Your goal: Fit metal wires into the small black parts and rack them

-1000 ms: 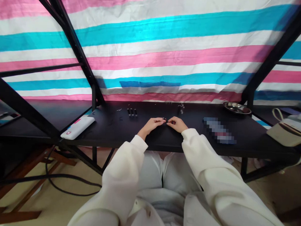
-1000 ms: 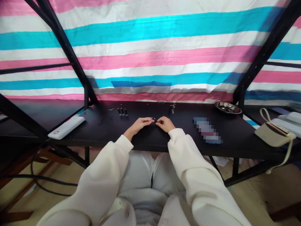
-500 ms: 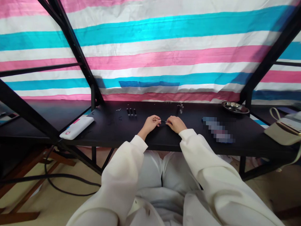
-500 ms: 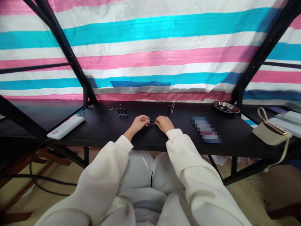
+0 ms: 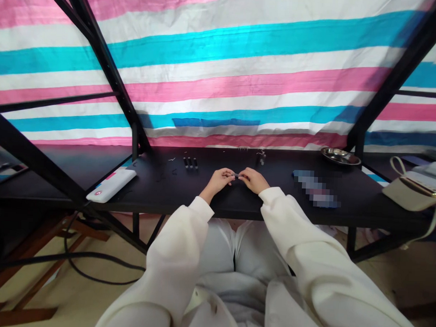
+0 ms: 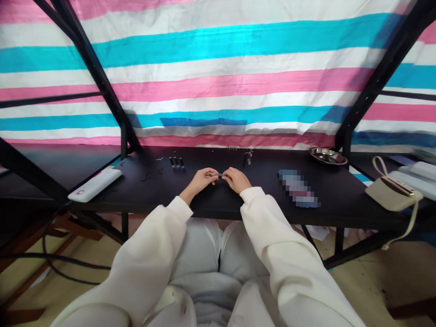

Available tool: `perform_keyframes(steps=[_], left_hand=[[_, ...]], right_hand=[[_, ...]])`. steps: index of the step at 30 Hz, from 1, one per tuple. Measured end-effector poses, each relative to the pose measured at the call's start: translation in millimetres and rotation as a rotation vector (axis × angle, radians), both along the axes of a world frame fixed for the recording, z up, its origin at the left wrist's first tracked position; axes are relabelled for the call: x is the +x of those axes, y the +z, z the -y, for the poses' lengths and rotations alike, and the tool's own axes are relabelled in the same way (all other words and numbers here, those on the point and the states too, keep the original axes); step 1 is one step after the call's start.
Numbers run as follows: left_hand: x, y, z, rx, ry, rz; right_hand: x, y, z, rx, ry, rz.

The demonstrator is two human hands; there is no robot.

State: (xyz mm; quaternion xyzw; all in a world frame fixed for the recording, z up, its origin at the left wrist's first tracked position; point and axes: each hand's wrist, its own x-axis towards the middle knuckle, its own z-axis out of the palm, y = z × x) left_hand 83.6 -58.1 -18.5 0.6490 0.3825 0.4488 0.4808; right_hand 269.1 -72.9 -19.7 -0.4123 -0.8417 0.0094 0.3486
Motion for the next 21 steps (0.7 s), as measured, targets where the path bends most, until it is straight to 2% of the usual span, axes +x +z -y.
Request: perform_keyframes(steps=[10,15,18,21], left_hand=[[0.0,-0.5,3.0,0.0,-0.145,-0.034],[1.3,2.9,5.6,-0.002,-0.146,-0.048],[1.2,3.8,6.5,0.029,-0.097,-0.043],[0.3,3.2,5.6,0.06,-0.01,-0.035]], right_hand=[[-4.7,-5.1,-1.9,-0.115,0.094,0.014],[-7.3,-6.1,-2.6,-0.127,0.12,-0.036],[-5.1,-6.7,-6.6,-0.146,0.012,-0.088],[5.3,-5.8,-18.1,-0.176,-0.222,-0.153]])
